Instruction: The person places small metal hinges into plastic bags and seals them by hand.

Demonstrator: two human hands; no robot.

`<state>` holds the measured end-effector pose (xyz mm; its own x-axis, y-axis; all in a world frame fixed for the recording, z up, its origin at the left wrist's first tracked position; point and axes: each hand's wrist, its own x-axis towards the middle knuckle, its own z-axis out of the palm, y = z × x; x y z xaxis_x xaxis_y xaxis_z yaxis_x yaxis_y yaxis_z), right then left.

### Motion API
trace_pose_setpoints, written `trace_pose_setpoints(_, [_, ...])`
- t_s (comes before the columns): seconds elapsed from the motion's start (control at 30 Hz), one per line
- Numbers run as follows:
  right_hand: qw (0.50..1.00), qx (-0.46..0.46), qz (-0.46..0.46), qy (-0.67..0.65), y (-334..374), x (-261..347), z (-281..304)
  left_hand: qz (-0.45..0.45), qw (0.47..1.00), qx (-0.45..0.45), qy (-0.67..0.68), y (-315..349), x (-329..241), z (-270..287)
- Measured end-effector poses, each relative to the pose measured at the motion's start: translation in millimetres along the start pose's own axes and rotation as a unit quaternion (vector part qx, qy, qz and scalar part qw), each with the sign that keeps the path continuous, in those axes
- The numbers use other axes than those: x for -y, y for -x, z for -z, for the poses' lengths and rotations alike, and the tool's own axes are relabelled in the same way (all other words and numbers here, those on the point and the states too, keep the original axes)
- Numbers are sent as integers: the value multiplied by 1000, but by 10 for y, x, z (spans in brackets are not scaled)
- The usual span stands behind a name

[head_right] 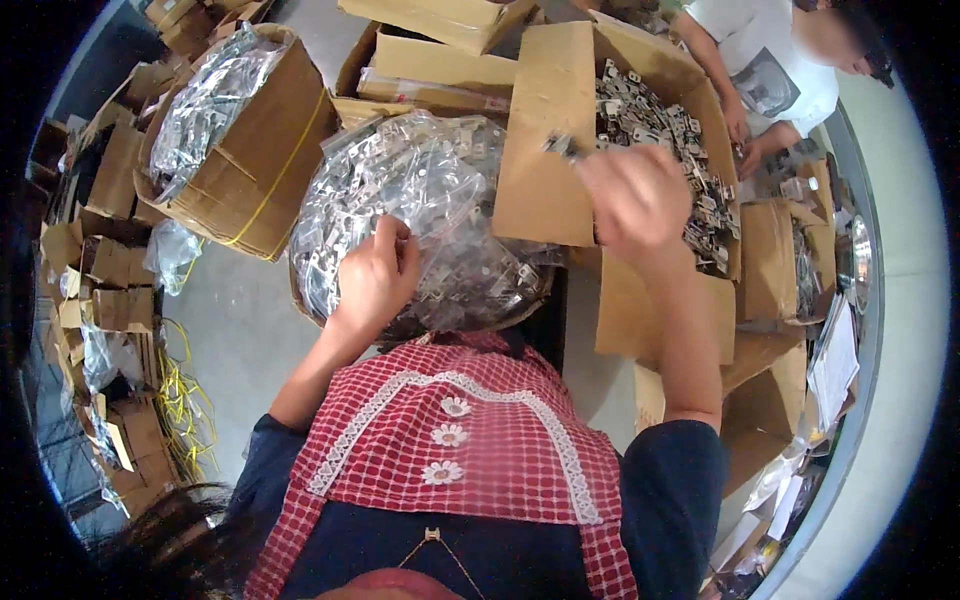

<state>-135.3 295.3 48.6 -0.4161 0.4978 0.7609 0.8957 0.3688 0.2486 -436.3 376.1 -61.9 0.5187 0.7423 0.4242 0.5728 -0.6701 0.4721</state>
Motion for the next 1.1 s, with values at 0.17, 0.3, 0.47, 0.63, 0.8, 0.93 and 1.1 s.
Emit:
trace_pose_setpoints(0.17, [990, 93, 82, -70, -75, 512, -46, 5, 999, -30, 9, 23, 1, -11])
trace_pose_setpoints(0.3, [978, 98, 129, -131, -99, 729, -135, 30, 999, -29, 30, 54, 28, -4])
trace_pose_setpoints(0.47, [967, 113, 165, -158, -249, 830, -254, 64, 993, -43, 91, 46, 32, 81])
trace_pose_setpoints(0.63, [964, 98, 183, -169, -346, 847, -393, 125, 980, -41, 147, 25, 40, 183])
trace_pose_setpoints(0.8, [963, 120, 178, -164, -444, 759, -630, 128, 972, -55, 188, 0, 80, 212])
trace_pose_setpoints(0.93, [968, 118, 185, -125, -471, 635, -919, 145, 965, -37, 215, -86, 83, 272])
trace_pose_setpoints(1.1, [948, 208, 242, -19, -604, 757, -1197, 101, 984, -25, 146, -415, 125, 418])
